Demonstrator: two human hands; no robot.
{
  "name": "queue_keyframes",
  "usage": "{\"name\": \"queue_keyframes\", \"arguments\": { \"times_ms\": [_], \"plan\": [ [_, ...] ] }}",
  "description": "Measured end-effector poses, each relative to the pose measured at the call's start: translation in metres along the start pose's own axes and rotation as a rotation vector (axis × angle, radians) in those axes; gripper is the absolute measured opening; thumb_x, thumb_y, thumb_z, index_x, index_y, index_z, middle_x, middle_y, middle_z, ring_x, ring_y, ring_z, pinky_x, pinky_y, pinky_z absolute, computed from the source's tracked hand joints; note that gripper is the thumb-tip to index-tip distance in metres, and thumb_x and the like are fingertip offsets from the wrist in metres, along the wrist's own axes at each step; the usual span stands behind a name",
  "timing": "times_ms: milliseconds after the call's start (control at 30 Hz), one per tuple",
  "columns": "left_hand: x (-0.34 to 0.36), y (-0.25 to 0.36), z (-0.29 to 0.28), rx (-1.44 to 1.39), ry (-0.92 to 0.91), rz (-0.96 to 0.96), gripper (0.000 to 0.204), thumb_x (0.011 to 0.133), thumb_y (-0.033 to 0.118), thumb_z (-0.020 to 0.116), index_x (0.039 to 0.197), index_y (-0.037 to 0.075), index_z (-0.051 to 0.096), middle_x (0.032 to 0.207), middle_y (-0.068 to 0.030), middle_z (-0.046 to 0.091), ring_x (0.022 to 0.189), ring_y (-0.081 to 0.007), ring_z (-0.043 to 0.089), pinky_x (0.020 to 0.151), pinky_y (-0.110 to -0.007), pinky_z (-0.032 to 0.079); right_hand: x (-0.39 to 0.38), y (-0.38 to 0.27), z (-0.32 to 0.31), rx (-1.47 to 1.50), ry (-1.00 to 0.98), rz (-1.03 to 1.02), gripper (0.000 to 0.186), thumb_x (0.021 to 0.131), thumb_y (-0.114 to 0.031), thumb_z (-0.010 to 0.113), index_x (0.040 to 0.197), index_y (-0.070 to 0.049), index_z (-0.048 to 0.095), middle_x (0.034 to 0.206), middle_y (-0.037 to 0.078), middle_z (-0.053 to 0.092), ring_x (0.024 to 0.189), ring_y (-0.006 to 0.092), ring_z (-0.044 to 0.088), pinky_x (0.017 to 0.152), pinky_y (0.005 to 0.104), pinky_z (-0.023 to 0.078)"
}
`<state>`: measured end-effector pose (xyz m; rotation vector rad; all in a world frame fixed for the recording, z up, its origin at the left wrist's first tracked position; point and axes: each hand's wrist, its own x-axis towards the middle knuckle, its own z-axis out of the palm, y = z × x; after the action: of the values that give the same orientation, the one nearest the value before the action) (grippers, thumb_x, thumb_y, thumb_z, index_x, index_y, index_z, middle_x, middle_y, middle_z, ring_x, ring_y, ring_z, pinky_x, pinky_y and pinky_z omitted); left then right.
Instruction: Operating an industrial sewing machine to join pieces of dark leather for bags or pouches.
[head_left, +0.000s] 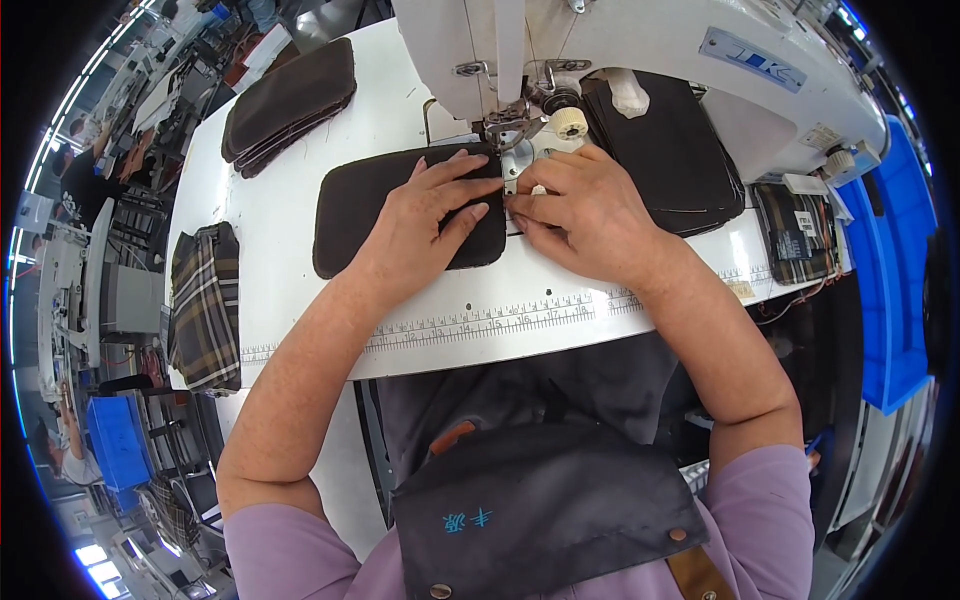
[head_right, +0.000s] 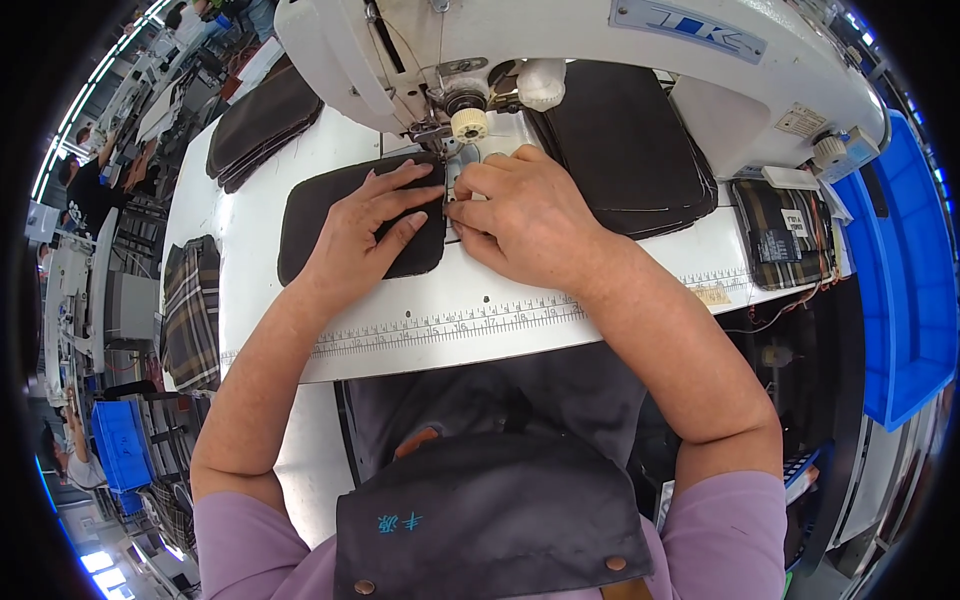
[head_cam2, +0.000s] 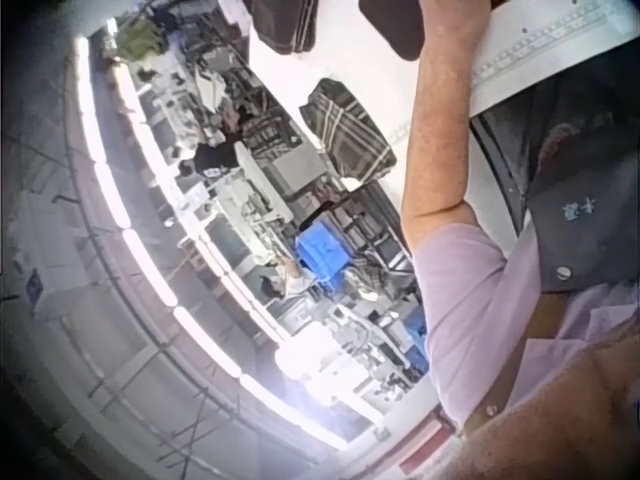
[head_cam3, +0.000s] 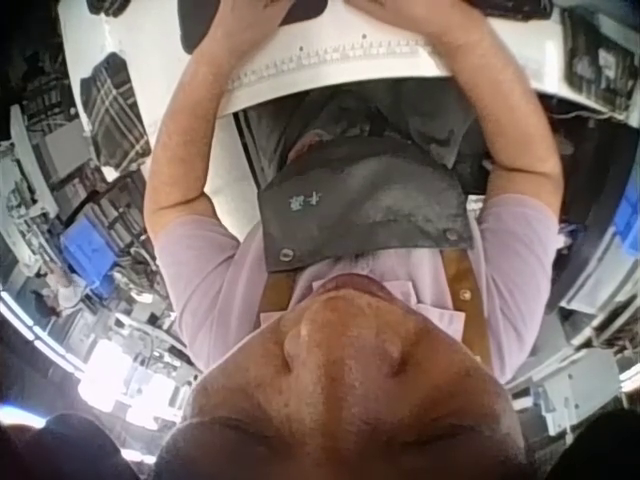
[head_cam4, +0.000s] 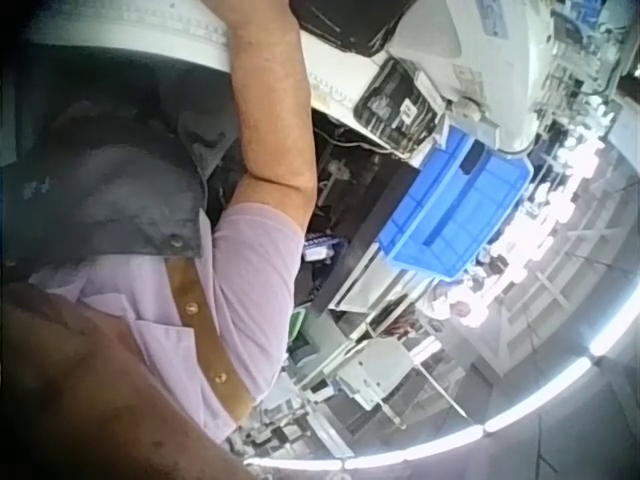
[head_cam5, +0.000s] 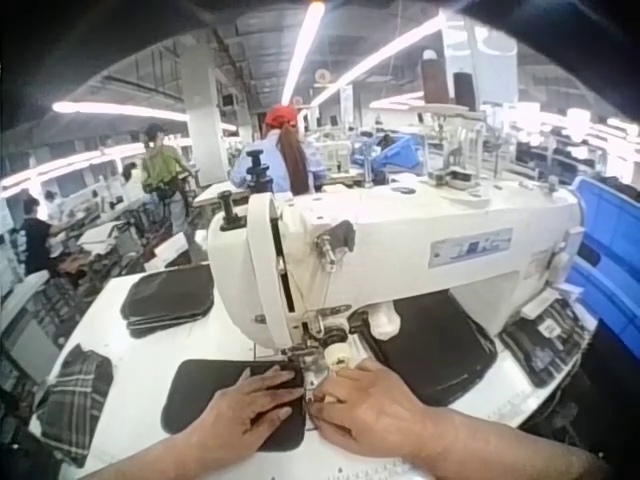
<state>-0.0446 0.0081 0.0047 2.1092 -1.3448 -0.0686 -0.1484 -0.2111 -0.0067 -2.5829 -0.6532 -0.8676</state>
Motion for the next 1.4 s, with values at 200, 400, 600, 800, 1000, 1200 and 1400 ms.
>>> {"name": "queue_keyframes", "arguments": {
  "times_ms": [200,400,600,800,1000,1200,1400],
  "plan": [
    [-0.002,-0.009,0.001,-0.101,0.044,-0.02,0.033,0.1,0.009,0.066,0.132,0.011,0.072,0.145,-0.0115,0.064,0.141,-0.0299,0.056,0.125,-0.052,0.032,0.004,-0.006,-0.004,0.034,-0.032,0.01,0.01,0.082,-0.017,0.077,0.088,-0.009,0.079,0.085,0.002,0.064,0.081,0.022,0.064,0.073,0.039,0.046],
    [-0.004,0.003,0.004,0.144,0.008,0.05,0.031,0.1,0.015,0.066,0.13,0.012,0.072,0.144,-0.0108,0.063,0.141,-0.0309,0.055,0.121,-0.057,0.037,0.002,-0.011,-0.008,0.088,-0.112,-0.036,0.012,0.077,-0.013,0.078,0.087,-0.008,0.076,0.081,0.002,0.063,0.077,0.0228,0.061,0.07,0.0383,0.044],
    [-0.003,-0.006,0.002,0.214,0.023,0.105,0.032,0.096,0.018,0.069,0.128,0.014,0.073,0.143,-0.0088,0.063,0.14,-0.0293,0.055,0.121,-0.056,0.038,0.002,-0.008,-0.007,0.098,-0.127,-0.035,0.013,0.077,-0.014,0.078,0.088,-0.006,0.076,0.077,0.002,0.062,0.076,0.0231,0.06,0.069,0.039,0.044],
    [0.012,-0.017,0.004,0.24,0.049,0.101,0.031,0.097,0.019,0.068,0.127,0.015,0.074,0.141,-0.0073,0.065,0.137,-0.0278,0.058,0.12,-0.056,0.039,0.006,-0.004,-0.003,0.01,-0.111,0.032,0.01,0.083,-0.017,0.075,0.084,-0.008,0.076,0.075,0.003,0.067,0.079,0.0237,0.064,0.071,0.0405,0.047],
    [0.012,-0.02,-0.002,0.266,0.04,0.322,0.027,0.095,0.014,0.07,0.121,0.013,0.078,0.131,-0.005,0.071,0.129,-0.0269,0.063,0.118,-0.053,0.043,0.006,-0.004,-0.003,-0.011,-0.101,0.021,0.009,0.081,-0.017,0.075,0.082,-0.008,0.073,0.074,0.002,0.066,0.077,0.0234,0.063,0.07,0.0399,0.046],
    [0.006,-0.015,-0.002,0.119,-0.012,0.276,0.029,0.092,0.01,0.072,0.12,0.012,0.078,0.128,-0.0046,0.073,0.119,-0.0251,0.07,0.114,-0.046,0.051,0.0,0.001,-0.003,0.044,-0.097,-0.011,0.006,0.082,-0.013,0.077,0.085,-0.008,0.075,0.072,0.001,0.059,0.072,0.0218,0.059,0.067,0.0387,0.044],
    [0.005,-0.018,-0.008,0.094,-0.028,0.296,0.03,0.09,0.011,0.073,0.119,0.011,0.078,0.129,-0.0049,0.073,0.121,-0.0247,0.069,0.115,-0.047,0.05,0.004,0.003,-0.008,0.05,-0.108,-0.036,0.007,0.077,-0.013,0.077,0.083,-0.01,0.074,0.072,0.0,0.058,0.072,0.0213,0.059,0.067,0.0384,0.042]
  ]
}}
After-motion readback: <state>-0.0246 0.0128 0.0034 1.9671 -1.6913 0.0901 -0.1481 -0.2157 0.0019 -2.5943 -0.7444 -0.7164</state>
